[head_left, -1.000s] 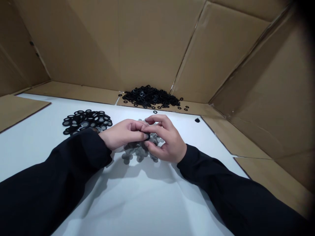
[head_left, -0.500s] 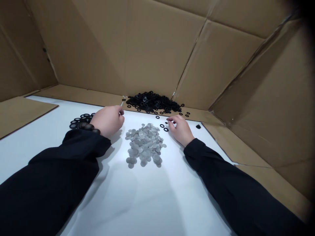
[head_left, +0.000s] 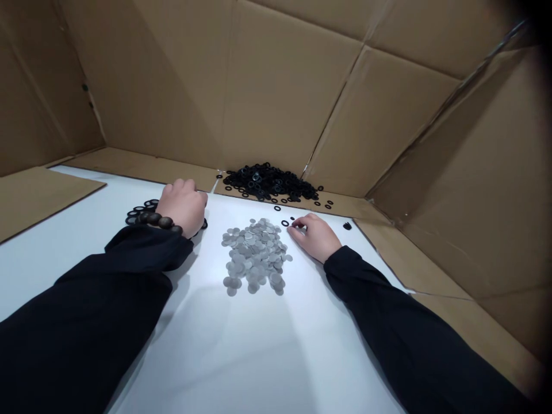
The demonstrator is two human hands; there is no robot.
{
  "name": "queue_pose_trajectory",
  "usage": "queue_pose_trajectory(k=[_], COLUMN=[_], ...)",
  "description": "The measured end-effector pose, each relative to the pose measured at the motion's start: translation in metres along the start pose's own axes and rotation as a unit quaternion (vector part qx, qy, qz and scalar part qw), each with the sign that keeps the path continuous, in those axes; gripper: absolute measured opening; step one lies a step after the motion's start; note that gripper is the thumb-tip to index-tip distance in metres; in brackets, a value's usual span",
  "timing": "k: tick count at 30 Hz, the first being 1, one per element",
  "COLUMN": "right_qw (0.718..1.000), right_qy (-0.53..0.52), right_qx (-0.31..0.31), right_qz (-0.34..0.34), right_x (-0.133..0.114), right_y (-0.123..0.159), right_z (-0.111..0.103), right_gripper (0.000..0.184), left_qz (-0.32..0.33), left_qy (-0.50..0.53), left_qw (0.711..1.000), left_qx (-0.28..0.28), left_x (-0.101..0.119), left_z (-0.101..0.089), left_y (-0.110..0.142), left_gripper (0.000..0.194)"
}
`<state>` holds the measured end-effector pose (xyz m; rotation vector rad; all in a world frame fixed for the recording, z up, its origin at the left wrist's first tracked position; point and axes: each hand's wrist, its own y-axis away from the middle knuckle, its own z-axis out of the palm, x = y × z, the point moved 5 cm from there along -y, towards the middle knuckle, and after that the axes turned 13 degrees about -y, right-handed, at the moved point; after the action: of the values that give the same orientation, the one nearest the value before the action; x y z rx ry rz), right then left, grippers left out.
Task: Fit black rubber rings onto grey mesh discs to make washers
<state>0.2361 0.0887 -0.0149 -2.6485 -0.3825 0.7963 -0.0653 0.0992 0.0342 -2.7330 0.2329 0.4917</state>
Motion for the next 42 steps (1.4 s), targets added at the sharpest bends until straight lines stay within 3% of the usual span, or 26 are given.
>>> queue_pose_trajectory(k=[4,7,10,13,17,20,26,29,32,38,42], right_qw=[0.999,0.986,0.958,0.938,0.917,0.92,0.955,0.979,0.985,0.985,0.972], right_qy=[-0.044,-0.158,-0.281,-0.342,-0.393,-0.388,-0.295,-0.186,-0.138,-0.135,-0.23], right_qx=[0.008,0.029,0.031,0.032,0.032,0.028,0.011,-0.032,-0.066,-0.034,0.019], right_qz=[0.017,0.043,0.058,0.05,0.055,0.054,-0.018,-0.073,-0.082,-0.102,-0.032], right_x=[-0.005,-0.02,-0.045,-0.065,-0.07,-0.068,-0.065,-0.064,-0.06,-0.066,-0.066], right_y=[0.004,0.008,0.017,0.027,0.034,0.033,0.03,0.031,0.03,0.03,0.029], right_z=[-0.003,-0.001,0.004,0.007,0.01,0.013,0.013,0.016,0.02,0.012,0.007], right_gripper=[0.015,0.018,0.022,0.022,0.022,0.022,0.02,0.018,0.014,0.012,0.012], left_qz=[0.017,0.076,0.095,0.083,0.042,0.043,0.025,0.008,0.005,-0.002,0.001], left_qy=[0.11,0.275,0.438,0.537,0.598,0.626,0.633,0.642,0.637,0.622,0.619], left_qw=[0.992,0.955,0.894,0.834,0.785,0.759,0.753,0.749,0.753,0.769,0.769], left_qx=[0.065,0.076,-0.005,-0.092,-0.156,-0.177,-0.179,-0.165,-0.163,-0.151,-0.156], left_x=[0.013,0.037,0.066,0.089,0.098,0.099,0.097,0.095,0.094,0.091,0.092], left_z=[-0.011,-0.024,-0.027,-0.024,-0.016,-0.015,-0.013,-0.01,-0.009,-0.006,-0.005], left_y=[0.004,0.013,0.023,0.03,0.033,0.034,0.034,0.032,0.031,0.03,0.031], left_gripper=[0.027,0.024,0.027,0.027,0.028,0.026,0.018,0.014,0.012,0.011,0.013])
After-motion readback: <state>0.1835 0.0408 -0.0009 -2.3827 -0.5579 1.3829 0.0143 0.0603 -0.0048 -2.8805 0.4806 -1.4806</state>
